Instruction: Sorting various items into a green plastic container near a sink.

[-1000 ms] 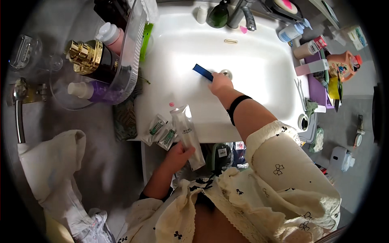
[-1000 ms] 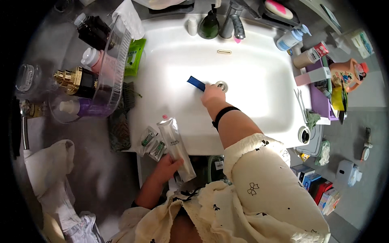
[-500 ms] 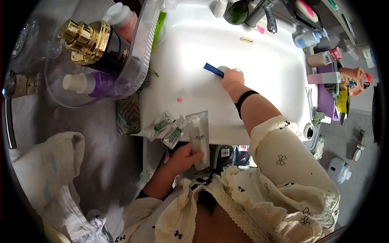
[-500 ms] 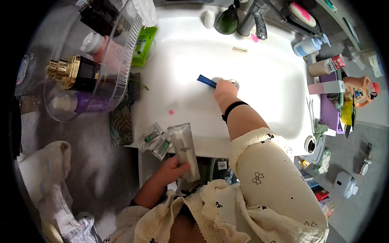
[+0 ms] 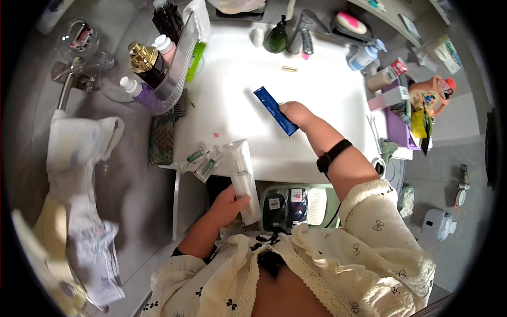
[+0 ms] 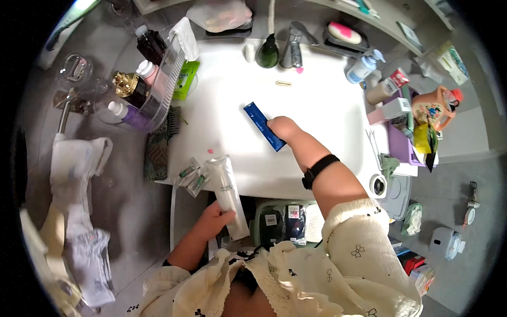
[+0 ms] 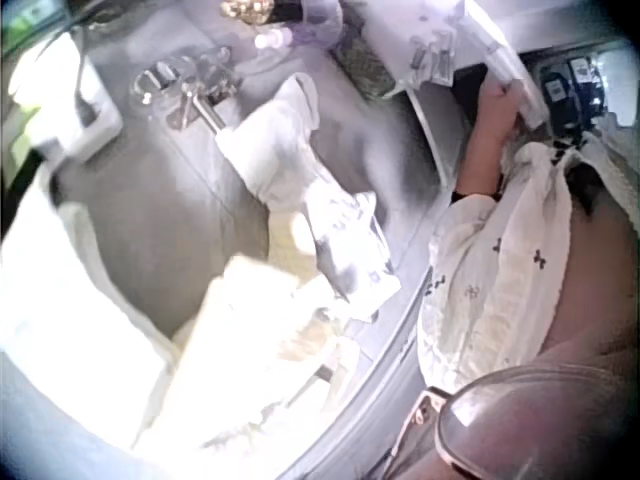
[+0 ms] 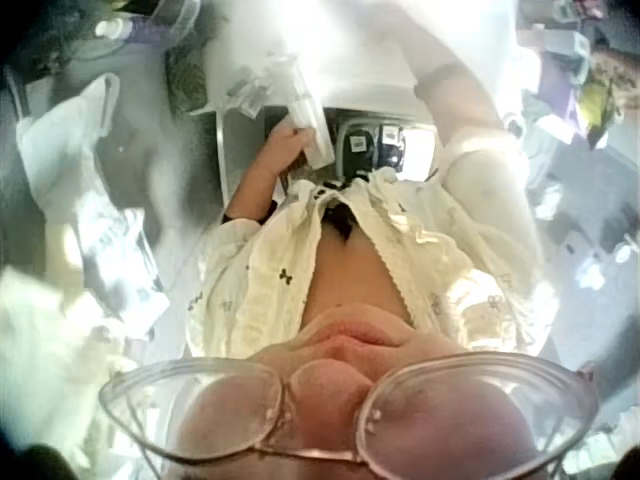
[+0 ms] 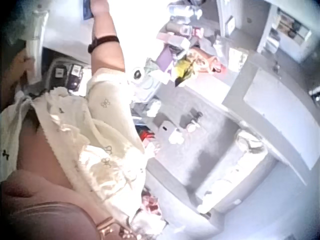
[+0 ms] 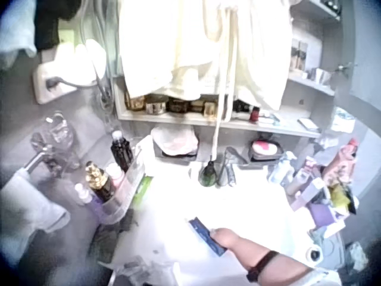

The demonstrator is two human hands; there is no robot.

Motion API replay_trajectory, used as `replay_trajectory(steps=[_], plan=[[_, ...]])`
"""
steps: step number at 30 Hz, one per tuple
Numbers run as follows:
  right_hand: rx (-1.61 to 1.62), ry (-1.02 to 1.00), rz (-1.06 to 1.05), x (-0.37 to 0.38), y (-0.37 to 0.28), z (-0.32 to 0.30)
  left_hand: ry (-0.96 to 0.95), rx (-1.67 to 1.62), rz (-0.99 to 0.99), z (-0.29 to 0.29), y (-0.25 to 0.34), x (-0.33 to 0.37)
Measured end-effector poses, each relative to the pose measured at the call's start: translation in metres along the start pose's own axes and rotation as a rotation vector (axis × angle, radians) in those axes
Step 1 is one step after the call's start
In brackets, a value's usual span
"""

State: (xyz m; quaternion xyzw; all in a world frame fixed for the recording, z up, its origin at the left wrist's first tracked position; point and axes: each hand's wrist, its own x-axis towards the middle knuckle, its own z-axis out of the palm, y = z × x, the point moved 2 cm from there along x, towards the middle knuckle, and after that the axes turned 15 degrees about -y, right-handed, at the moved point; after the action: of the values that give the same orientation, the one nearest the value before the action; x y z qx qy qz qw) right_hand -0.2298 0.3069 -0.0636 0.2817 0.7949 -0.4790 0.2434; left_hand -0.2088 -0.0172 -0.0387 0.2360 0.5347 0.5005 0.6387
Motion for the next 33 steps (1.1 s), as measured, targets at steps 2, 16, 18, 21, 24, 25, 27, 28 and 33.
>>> replay_trajectory(steps=[2, 16, 18, 21, 24, 25, 27, 28, 33], plan=[[0.113, 0.083, -0.028, -0.053, -0.015, 0.001, 0.141, 0.157, 0.120, 0.015, 0.007, -0.010], [0.008, 0.066, -0.554, -0.349, 0.004, 0.098, 0.214, 0.009, 0.399, 0.186, 0.059, -0.058], [-0.031, 0.003, -0.511, -0.379, 0.009, 0.105, 0.263, 0.082, 0.253, 0.204, 0.061, -0.066], [-0.208, 0.175, -0.658, -0.431, 0.008, 0.098, 0.216, 0.031, 0.333, 0.217, 0.048, -0.071], [-0.462, 0.326, -1.033, -0.508, -0.007, 0.078, 0.229, -0.009, 0.335, 0.224, 0.034, -0.091], [-0.498, 0.334, -1.216, -0.537, -0.012, 0.073, 0.235, -0.009, 0.409, 0.217, 0.020, -0.093], [-0.493, 0.046, -1.703, -0.588, 0.013, 0.067, 0.253, -0.009, 0.412, 0.224, 0.021, -0.100], [-0.305, -0.403, -2.050, -0.603, 0.040, 0.069, 0.267, -0.010, 0.391, 0.229, 0.019, -0.106], [-0.287, -0.706, -2.096, -0.700, 0.031, 0.088, 0.258, 0.118, 0.382, 0.237, 0.016, -0.095]])
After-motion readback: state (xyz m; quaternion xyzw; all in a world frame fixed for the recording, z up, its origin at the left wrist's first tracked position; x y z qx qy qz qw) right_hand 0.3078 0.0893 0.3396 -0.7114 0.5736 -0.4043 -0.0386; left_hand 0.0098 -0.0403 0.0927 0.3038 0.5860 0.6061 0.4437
